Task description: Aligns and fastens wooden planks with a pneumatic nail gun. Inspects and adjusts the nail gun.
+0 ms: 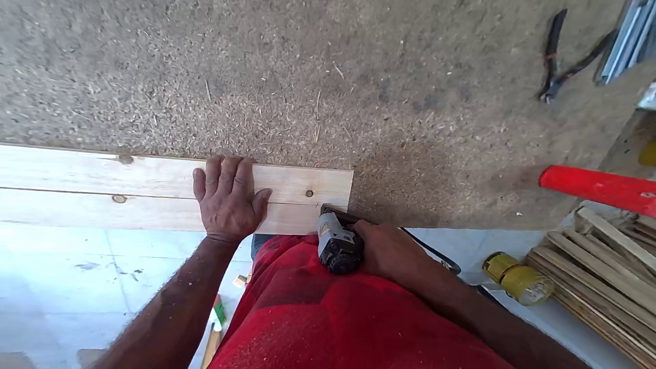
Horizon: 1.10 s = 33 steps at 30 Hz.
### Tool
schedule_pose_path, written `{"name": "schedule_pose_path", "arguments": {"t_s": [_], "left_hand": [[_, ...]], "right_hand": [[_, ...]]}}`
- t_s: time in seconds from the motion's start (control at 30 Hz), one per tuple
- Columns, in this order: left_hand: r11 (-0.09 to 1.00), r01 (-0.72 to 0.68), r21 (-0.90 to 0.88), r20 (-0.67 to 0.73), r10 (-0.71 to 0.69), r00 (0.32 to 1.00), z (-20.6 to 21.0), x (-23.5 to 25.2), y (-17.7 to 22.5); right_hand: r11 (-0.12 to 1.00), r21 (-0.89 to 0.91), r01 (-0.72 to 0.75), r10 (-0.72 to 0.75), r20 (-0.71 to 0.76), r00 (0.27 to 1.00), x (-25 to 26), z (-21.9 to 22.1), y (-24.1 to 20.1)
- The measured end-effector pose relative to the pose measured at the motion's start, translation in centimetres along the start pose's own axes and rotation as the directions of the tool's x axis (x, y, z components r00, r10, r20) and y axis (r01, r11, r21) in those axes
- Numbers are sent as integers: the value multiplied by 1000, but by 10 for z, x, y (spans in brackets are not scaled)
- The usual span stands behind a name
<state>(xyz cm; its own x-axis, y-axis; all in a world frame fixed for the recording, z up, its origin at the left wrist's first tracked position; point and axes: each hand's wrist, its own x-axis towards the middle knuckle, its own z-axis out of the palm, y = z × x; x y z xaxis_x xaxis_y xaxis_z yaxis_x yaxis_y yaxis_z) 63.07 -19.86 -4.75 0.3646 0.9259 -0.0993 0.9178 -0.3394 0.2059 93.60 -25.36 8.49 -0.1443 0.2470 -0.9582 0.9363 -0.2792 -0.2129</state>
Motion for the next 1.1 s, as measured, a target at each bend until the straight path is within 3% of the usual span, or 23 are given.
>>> {"name": "schedule_pose_path", "arguments": {"t_s": [0.17, 0.4, 0.63, 1.1], "left_hand": [[1000, 3, -2, -7, -3, 1000, 1, -1, 0], [1000, 13, -1, -5, -13, 1000, 0, 1, 1], [1000, 22, 6, -5, -22, 1000, 2, 0, 0], [1000, 20, -10, 18, -20, 1000, 2, -1, -2]], "right_hand": [[999, 1, 41, -41, -87, 995, -8, 8, 23], [1000, 21, -12, 13, -46, 999, -17, 2, 36], [997, 67, 27, -22, -71, 997, -16, 6, 44], [993, 116, 18, 3, -176, 984, -21, 16, 35]]}}
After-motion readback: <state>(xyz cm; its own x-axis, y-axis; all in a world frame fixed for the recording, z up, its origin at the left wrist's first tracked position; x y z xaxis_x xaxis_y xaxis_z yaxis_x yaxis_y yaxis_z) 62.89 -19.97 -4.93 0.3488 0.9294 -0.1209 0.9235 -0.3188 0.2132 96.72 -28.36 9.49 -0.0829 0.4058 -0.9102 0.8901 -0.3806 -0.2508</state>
